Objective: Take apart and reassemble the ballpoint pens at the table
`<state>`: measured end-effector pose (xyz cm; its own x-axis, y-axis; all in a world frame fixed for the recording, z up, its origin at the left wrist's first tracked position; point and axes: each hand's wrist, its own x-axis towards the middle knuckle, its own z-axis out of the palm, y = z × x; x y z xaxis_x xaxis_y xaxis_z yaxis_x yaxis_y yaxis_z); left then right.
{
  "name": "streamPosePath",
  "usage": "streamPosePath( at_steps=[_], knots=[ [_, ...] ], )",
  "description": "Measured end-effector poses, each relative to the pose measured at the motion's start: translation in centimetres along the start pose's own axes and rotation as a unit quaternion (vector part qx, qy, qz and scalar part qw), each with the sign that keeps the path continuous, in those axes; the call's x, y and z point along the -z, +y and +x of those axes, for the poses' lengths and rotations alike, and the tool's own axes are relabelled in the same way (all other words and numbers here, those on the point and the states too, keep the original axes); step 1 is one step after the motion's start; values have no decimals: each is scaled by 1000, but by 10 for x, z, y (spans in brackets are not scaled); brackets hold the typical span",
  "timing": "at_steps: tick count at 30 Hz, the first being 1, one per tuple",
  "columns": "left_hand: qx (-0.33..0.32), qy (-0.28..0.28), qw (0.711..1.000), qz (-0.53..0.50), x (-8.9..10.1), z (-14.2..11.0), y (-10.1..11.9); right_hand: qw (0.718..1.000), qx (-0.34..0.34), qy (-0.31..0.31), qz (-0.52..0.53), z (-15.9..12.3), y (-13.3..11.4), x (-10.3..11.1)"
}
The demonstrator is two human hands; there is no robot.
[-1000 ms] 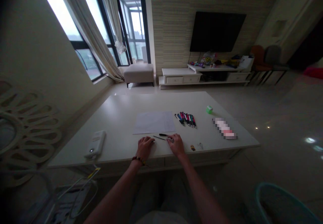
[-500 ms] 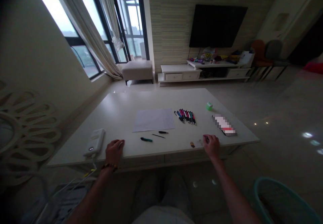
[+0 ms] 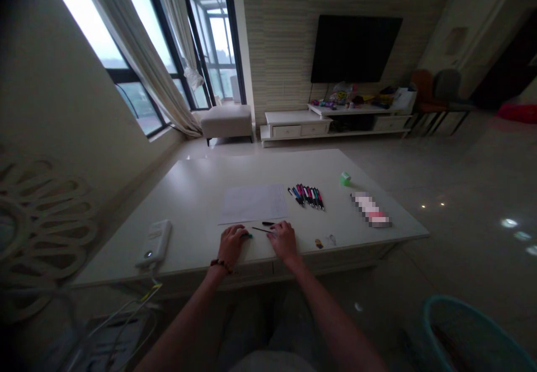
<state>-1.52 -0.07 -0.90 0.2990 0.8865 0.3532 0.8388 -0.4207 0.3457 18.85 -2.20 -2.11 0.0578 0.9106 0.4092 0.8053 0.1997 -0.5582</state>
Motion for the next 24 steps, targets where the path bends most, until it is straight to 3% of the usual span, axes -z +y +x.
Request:
streamPosePath(
  at_steps=[4, 7, 16, 24],
  knots=[
    [41, 45, 995, -85, -4, -4, -8, 999, -12, -33, -23, 14, -11, -14],
    [54, 73, 991, -103, -3, -8, -12, 998, 8, -49, -48, 17, -13, -12],
    [37, 59, 996, -55, -1, -9, -2, 993, 84, -81, 32, 14, -34, 23],
    [13, 55, 998, -27, -1, -10, -3, 989, 109, -89, 42, 18, -44, 23]
  ],
)
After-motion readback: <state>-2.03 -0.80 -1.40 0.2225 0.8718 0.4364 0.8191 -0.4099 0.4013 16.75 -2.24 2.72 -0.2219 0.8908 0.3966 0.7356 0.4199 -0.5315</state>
